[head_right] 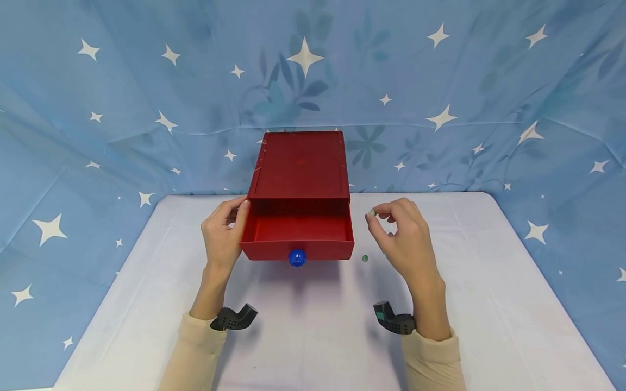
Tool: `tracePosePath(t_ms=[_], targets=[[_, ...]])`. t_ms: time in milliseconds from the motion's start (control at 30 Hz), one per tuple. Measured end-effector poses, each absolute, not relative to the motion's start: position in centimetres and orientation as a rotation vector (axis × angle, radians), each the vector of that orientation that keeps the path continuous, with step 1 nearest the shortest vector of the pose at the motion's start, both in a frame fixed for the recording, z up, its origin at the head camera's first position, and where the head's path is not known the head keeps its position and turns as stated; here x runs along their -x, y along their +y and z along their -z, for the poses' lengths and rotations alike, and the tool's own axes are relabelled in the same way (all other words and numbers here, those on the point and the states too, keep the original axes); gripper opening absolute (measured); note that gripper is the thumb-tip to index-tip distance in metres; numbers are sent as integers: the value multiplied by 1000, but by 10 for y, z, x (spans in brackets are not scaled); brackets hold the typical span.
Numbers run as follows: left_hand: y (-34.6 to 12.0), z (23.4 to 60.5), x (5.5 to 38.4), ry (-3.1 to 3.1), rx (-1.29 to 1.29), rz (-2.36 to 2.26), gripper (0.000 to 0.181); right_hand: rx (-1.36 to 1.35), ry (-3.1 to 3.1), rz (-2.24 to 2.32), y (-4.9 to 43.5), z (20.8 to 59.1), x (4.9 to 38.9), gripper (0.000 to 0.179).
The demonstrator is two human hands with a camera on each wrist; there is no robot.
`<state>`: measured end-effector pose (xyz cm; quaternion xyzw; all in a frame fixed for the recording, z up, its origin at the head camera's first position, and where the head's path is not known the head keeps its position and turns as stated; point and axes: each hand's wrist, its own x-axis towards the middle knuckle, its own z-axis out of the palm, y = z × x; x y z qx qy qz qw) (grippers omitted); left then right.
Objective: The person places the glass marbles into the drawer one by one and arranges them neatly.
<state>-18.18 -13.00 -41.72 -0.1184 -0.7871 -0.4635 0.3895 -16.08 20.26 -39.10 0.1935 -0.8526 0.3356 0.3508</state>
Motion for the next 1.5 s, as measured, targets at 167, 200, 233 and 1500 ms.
tracePosePath(t_ms=[167, 200, 233, 1500], targets=[[-130, 417, 181, -2010, 295, 1180, 21, -537, -2186, -879, 196, 387, 157, 17], [-130, 417, 181, -2009, 295, 1180, 21, -541, -2182, -880, 195, 386, 157, 17], [-130, 417, 181, -2009, 295, 1181, 21, -545, -2180, -882, 193, 385, 156, 17], [-130, 417, 182, -1978, 317, 1174, 19, -688, -2215, -928, 182, 375, 143, 22]])
